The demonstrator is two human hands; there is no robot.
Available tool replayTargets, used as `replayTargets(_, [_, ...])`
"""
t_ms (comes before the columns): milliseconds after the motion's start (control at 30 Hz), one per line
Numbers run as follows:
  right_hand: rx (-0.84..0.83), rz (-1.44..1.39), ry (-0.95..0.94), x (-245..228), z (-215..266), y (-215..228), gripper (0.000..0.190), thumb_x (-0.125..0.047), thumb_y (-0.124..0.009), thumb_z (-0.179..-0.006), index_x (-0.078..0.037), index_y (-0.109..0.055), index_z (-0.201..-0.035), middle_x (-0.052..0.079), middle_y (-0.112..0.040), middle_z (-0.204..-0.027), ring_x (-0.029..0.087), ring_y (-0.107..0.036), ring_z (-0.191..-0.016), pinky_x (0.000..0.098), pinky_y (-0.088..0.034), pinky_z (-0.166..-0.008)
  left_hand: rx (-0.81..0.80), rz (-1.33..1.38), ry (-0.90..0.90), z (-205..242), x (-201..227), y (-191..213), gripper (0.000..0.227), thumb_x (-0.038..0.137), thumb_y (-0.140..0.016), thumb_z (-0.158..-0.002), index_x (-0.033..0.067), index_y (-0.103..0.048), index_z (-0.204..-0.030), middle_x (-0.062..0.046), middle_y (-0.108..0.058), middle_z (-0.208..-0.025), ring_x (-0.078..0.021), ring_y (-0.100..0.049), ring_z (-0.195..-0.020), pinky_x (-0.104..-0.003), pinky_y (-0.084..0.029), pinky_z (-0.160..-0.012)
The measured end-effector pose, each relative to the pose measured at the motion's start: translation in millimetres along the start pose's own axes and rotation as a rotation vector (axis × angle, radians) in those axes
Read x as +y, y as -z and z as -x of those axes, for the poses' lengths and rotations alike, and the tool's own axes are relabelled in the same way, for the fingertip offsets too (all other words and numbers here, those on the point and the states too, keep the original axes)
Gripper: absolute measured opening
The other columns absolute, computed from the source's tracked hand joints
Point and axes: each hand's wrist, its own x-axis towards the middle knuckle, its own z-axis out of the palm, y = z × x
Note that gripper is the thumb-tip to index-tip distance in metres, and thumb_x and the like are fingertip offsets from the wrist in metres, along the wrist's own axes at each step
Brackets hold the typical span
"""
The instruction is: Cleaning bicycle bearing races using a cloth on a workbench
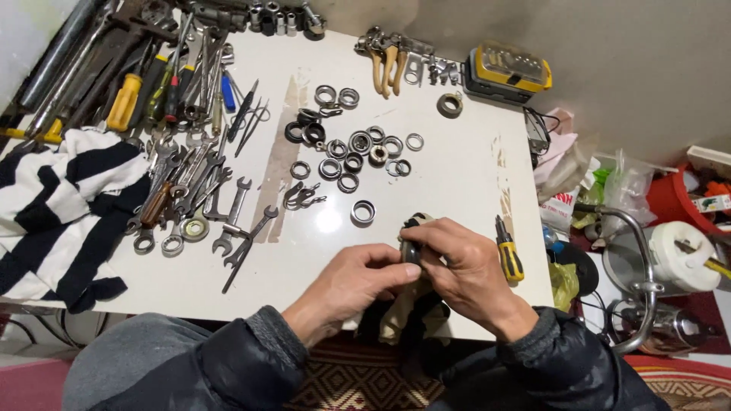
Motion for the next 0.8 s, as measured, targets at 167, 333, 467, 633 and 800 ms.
replayTargets(167, [-0.003, -0.175, -0.030, 8.4, 0.4, -0.5, 0.030, 0.005, -0.068, -0.083, -0.014, -0.081, -0.103, 0.007, -0.076, -0.083, 0.018, -0.069, -0.069, 0.0322, -0.058, -0.064, 0.001, 0.007, -0.033, -5.0, 7.0, 7.7, 0.038, 0.022, -0.084, -0.078, -0.0038, -0.078, -0.106, -0.016, -0.072, -0.085, -0.0222, -0.070, -0.080, -0.030, -0.060, -0.070])
replayTargets(333, [-0.020, -0.262, -0.051, 12.3, 2.8, -1.6, 0.031, 0.007, -0.068, -0.085, -0.012, -0.081, -0.105, 0.009, -0.075, -0.083, 0.017, -0.069, -0.070, 0.0323, -0.057, -0.065, -0.024, 0.015, -0.027, -9.7, 1.9, 7.6, 0.034, 0.021, -0.083, -0.081, -0.0051, -0.079, -0.102, -0.014, -0.069, -0.082, -0.0216, -0.070, -0.078, -0.029, -0.060, -0.070])
replayTargets(467, [-0.098, -0.342, -0.134, 15.7, 1.1, 0.4, 0.033, 0.007, -0.066, -0.085, -0.009, -0.079, -0.111, 0.011, -0.075, -0.084, 0.016, -0.065, -0.073, 0.0355, -0.058, -0.068, -0.051, 0.036, -0.068, -19.1, -6.7, 11.5, 0.032, 0.021, -0.081, -0.083, -0.0065, -0.076, -0.099, -0.013, -0.065, -0.080, -0.0214, -0.070, -0.077, -0.029, -0.061, -0.068])
replayTargets(633, [-0.174, -0.530, -0.375, 24.2, -2.3, -0.4, 0.033, 0.006, -0.066, -0.086, -0.004, -0.079, -0.115, 0.013, -0.077, -0.081, 0.015, -0.063, -0.068, 0.0338, -0.059, -0.061, -0.039, 0.054, -0.044, -20.7, -3.4, 10.3, 0.031, 0.019, -0.078, -0.086, -0.0083, -0.074, -0.099, -0.013, -0.064, -0.081, -0.0207, -0.071, -0.075, -0.026, -0.061, -0.066])
replayTargets(800, [-0.084, -0.693, -0.636, 20.0, -5.9, -3.2, 0.027, 0.007, -0.077, -0.080, 0.004, -0.077, -0.107, 0.017, -0.076, -0.081, 0.018, -0.067, -0.062, 0.0319, -0.057, -0.056, -0.001, 0.103, -0.015, -23.3, -7.3, 16.6, 0.035, 0.023, -0.072, -0.093, -0.0098, -0.070, -0.104, -0.012, -0.062, -0.084, -0.0207, -0.072, -0.075, -0.026, -0.061, -0.066])
